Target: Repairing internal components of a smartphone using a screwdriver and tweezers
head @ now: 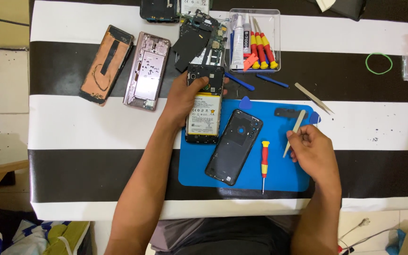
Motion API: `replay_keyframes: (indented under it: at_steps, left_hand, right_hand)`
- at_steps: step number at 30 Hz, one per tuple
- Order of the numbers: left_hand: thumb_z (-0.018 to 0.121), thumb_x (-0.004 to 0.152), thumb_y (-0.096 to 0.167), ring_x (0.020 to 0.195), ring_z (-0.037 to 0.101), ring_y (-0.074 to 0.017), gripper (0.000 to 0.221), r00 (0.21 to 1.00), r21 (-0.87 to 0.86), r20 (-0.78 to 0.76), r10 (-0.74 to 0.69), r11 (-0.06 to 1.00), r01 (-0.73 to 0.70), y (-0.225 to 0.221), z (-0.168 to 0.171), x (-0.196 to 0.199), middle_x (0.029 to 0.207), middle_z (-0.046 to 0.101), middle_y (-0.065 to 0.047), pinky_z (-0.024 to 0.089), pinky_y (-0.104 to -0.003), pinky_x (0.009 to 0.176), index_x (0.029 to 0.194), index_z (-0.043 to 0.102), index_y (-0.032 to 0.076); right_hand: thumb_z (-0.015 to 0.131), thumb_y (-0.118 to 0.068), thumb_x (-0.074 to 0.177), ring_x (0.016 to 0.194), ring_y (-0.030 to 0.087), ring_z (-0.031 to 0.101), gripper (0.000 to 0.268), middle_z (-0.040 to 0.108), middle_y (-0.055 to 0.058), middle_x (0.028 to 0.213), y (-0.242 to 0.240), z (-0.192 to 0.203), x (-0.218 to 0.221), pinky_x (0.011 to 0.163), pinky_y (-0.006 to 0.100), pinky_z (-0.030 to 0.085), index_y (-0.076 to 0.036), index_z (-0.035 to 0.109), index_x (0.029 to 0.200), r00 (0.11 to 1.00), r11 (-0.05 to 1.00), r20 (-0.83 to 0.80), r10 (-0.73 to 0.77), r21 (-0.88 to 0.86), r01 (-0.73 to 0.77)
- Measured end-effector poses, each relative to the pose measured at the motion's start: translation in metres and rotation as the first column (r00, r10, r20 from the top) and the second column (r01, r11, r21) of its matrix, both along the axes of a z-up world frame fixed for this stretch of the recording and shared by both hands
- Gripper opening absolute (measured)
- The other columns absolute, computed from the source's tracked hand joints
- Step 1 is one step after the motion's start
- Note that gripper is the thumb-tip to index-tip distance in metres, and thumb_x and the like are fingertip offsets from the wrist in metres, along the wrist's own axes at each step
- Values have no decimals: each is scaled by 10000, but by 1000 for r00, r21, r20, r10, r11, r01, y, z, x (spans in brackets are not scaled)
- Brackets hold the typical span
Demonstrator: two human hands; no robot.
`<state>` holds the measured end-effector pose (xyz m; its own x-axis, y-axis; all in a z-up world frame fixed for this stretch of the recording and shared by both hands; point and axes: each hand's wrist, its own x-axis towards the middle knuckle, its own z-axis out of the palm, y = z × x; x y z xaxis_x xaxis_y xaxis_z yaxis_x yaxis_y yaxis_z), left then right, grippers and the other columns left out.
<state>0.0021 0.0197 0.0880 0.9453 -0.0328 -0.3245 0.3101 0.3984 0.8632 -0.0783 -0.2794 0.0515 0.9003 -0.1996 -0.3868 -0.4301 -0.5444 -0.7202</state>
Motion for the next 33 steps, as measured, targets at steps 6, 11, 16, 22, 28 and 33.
replay_keyframes:
  at_steps: [6,11,16,22,28,33]
  left_hand:
    - [698,886,183,642,720,-144,133,1000,13,1,-9,1000,9,-2,2,-2,781,708,-66,628,-308,650,958,660,78]
    - [685,890,197,660,715,-143,154,1000,38,-14,-22,999,22,-1,1,0,800,706,-65,617,-307,666,978,663,73]
    - [683,896,198,676,711,-149,161,999,50,-10,-34,998,34,0,0,0,807,699,-64,613,-312,666,993,666,70]
    - [675,910,180,714,740,-184,145,999,58,-3,-39,998,39,2,-7,1,860,736,-97,629,-330,671,1007,673,72]
    - [651,916,165,857,751,-274,252,983,-55,78,-166,984,171,4,-51,-3,1015,733,-212,617,-404,749,1133,609,46]
    - [780,861,242,737,685,-155,210,976,199,50,-210,960,196,-9,-45,-19,793,709,-79,561,-295,631,964,692,82]
  right_hand:
    - [645,-48,1013,515,254,615,256,610,218,699,6,12,1,445,348,492,159,579,1149,999,996,-7,47,76,-46]
    - [595,53,915,451,242,570,551,566,144,576,2,14,2,395,324,444,106,442,1442,980,977,-47,191,104,-186]
    - [559,92,869,420,231,547,702,574,147,565,-7,13,-2,379,301,428,89,366,1544,975,963,-39,220,170,-211]
    - [479,145,752,370,301,563,652,613,240,550,-5,20,-1,336,358,430,70,467,1399,993,940,23,113,322,-114]
    - [475,114,861,593,214,587,305,633,185,816,6,12,24,479,295,478,4,494,1146,950,899,311,-20,422,-119]
    - [654,-366,1001,859,203,698,348,716,135,980,70,45,66,618,290,517,-68,726,1165,925,937,373,75,292,-193]
